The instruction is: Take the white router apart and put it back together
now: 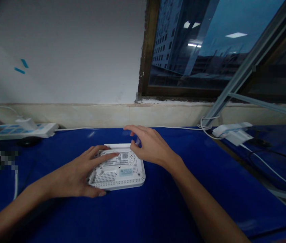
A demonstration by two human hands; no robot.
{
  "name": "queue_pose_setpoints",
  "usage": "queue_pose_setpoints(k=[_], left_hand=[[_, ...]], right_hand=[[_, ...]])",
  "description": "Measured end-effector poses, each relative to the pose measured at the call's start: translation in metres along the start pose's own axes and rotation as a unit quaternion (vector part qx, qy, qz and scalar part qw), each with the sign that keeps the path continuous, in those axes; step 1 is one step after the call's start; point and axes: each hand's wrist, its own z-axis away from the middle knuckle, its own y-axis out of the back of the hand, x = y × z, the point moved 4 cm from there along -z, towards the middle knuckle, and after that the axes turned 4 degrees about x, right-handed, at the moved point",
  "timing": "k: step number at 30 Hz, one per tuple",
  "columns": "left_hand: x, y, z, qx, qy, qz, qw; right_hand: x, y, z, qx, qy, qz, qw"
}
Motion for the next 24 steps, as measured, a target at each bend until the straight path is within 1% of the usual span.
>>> queue_pose_setpoints(k=[7, 12, 15, 20, 24], left_hand=[[0.0003, 0.0002, 0.0002, -0.006, 0.004, 0.006, 1.000], [-0.0001, -0.0009, -0.0007, -0.010, 0.005, 0.005, 1.000], [-0.0014, -0.0014, -0.0005, -0.002, 0.000, 0.009, 1.000], [-0.0021, -0.0018, -0.0003, -0.019, 0.008, -0.004, 1.000], [-0.0014, -0.0012, -0.0007, -0.014, -0.002, -0.010, 1.000]], right_hand=[[-0.0016, -0.0043, 0.0021, -0.010, 0.007, -0.013, 1.000], [0.0017, -0.0044, 0.0025, 0.000, -0.006, -0.010, 1.000], [0.0008, -0.0031, 0.0034, 0.011, 0.003, -0.022, 1.000], [-0.0003, -0.0044, 0.0047, 0.006, 0.005, 0.007, 1.000], [-0.0005, -0.0047, 0.0056, 0.006, 0.000, -0.008, 1.000]])
